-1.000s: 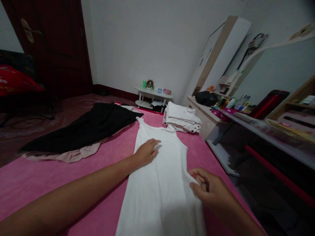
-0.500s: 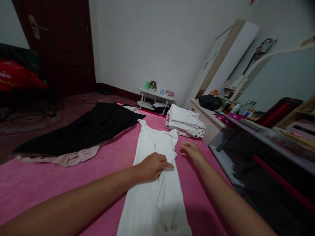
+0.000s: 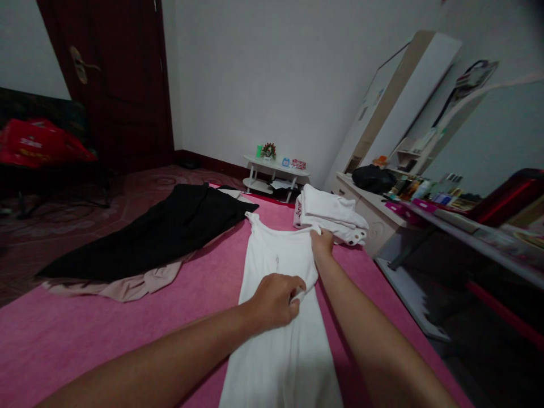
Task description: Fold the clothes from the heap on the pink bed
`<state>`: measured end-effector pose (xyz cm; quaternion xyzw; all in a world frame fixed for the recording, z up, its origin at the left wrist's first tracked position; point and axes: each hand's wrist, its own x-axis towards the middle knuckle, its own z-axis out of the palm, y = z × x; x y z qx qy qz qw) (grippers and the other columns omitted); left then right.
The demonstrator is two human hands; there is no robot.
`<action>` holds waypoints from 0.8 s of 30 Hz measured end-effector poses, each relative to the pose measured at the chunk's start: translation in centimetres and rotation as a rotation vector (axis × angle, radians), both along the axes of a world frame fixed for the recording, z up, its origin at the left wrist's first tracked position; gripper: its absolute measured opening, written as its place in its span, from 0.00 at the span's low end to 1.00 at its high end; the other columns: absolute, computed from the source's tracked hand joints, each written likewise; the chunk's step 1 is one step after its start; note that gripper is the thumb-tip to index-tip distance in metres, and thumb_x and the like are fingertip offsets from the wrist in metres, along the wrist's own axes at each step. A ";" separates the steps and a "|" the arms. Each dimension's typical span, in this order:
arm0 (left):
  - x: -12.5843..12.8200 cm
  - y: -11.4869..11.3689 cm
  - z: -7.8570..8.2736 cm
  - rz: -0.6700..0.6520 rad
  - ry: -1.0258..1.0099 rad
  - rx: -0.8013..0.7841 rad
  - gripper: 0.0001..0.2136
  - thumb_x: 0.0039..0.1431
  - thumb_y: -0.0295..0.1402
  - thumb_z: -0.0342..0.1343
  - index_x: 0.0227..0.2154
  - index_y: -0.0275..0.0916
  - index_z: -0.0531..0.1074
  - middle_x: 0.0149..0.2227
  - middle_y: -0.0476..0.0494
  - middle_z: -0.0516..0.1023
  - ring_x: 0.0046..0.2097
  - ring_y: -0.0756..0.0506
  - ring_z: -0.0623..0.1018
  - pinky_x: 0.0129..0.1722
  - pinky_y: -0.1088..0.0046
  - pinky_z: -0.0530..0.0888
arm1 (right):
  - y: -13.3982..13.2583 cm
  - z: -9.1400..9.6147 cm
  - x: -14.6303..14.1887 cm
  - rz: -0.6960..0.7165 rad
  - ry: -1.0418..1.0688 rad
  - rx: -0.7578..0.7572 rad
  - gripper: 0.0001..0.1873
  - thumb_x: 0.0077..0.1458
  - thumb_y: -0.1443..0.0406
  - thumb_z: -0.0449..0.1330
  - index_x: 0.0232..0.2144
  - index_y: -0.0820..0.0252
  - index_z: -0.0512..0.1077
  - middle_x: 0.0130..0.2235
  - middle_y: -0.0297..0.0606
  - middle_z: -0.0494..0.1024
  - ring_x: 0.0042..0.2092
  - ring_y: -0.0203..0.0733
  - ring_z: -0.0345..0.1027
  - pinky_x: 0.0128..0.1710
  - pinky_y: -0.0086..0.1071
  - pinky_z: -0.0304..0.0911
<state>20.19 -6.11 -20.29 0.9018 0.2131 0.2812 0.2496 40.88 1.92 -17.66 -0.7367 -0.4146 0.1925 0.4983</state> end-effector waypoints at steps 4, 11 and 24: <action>-0.5 0.6 -0.3 0.065 -0.087 -0.126 0.14 0.47 0.25 0.52 0.38 0.40 0.73 0.26 0.52 0.75 0.27 0.50 0.72 0.27 0.76 0.64 | 1.0 0.6 -3.8 0.223 -0.066 0.099 0.33 0.46 0.63 0.64 0.56 0.60 0.63 0.54 0.43 0.69 0.47 0.41 0.67 0.43 0.29 0.65; -1.0 0.7 -0.1 0.058 -0.102 -0.125 0.14 0.47 0.25 0.51 0.37 0.39 0.75 0.25 0.51 0.74 0.26 0.50 0.71 0.27 0.76 0.64 | -3.0 1.0 -3.9 0.487 -0.273 -0.037 0.10 0.47 0.66 0.60 0.33 0.65 0.77 0.33 0.41 0.78 0.34 0.40 0.70 0.36 0.31 0.64; -0.8 1.5 -0.4 0.173 -0.063 -0.066 0.12 0.56 0.32 0.51 0.41 0.38 0.76 0.36 0.45 0.79 0.36 0.46 0.75 0.34 0.74 0.67 | -20.9 3.1 -6.1 0.736 -0.082 -0.476 0.10 0.49 0.60 0.59 0.24 0.63 0.71 0.21 0.30 0.68 0.24 0.31 0.59 0.23 0.24 0.51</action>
